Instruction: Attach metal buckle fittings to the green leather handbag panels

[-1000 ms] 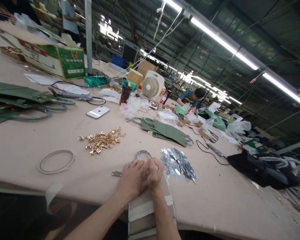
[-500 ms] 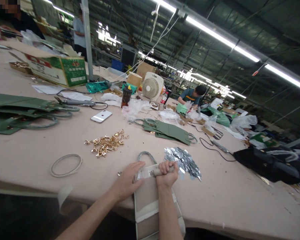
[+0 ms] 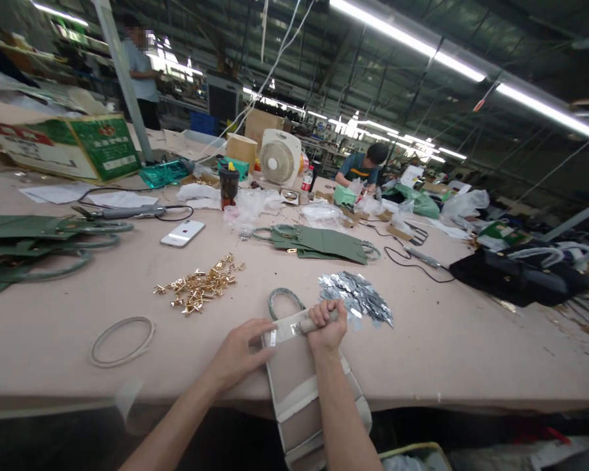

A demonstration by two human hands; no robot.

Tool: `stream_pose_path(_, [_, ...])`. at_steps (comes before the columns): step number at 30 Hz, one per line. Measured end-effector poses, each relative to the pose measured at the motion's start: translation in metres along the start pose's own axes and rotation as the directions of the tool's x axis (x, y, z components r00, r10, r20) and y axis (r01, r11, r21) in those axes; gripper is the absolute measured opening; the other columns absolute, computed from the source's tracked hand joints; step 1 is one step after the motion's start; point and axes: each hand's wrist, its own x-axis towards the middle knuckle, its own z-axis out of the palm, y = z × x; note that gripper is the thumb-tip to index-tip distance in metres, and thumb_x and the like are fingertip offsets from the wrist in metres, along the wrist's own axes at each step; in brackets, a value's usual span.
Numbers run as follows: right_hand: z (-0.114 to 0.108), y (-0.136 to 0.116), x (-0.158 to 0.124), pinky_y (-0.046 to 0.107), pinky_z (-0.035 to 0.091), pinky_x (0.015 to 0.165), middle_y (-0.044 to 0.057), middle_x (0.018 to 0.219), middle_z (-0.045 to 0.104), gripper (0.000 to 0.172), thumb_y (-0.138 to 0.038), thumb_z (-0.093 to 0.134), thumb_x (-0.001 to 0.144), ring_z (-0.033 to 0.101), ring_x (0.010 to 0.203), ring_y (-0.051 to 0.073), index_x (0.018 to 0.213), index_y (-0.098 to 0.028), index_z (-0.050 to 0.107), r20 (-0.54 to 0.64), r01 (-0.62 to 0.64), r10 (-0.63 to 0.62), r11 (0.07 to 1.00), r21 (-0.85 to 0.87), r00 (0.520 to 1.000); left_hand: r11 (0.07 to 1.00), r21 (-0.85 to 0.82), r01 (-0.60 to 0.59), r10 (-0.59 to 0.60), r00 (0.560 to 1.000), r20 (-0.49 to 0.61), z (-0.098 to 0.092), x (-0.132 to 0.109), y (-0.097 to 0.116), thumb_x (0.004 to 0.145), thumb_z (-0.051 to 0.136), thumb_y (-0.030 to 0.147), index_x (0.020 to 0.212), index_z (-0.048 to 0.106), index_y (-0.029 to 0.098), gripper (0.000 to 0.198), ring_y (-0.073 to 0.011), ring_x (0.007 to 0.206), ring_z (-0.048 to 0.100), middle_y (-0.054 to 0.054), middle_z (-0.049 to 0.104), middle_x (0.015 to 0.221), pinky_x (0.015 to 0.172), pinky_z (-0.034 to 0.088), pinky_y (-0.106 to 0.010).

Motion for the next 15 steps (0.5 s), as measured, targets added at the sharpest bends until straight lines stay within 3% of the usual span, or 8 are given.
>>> stream_pose_path(8, [-0.005,0.001,0.002,0.02,0.024,0.041,-0.012,0.054,0.031,0.041,-0.049,0.064,0.092,0.023,0.04,0.006,0.071,-0.022,0.043,0.005,-0.04,0.04,0.997,0.069,0.999,0.979,0.199,-0.046,0.064,0.995,-0.083,0.003,-0.002,0.006,0.087,0.071,0.033,0.121,0.077,0.026,0.035,-0.0263,0.119,0.069,-0.008,0.073,0.129,0.108,0.054,-0.041])
stream_pose_path(15, [-0.004,0.0,0.002,0.019,0.024,0.041,-0.012,0.054,0.031,0.041,-0.05,0.064,0.092,0.022,0.04,0.006,0.07,-0.022,0.043,0.0,-0.044,0.044,0.997,0.069,0.999,0.987,0.159,-0.039,0.052,0.996,-0.079,0.006,-0.001,0.009,0.092,0.068,0.039,0.118,0.075,0.026,0.03,-0.0231,0.114,0.07,-0.006,0.074,0.125,0.101,0.057,-0.035])
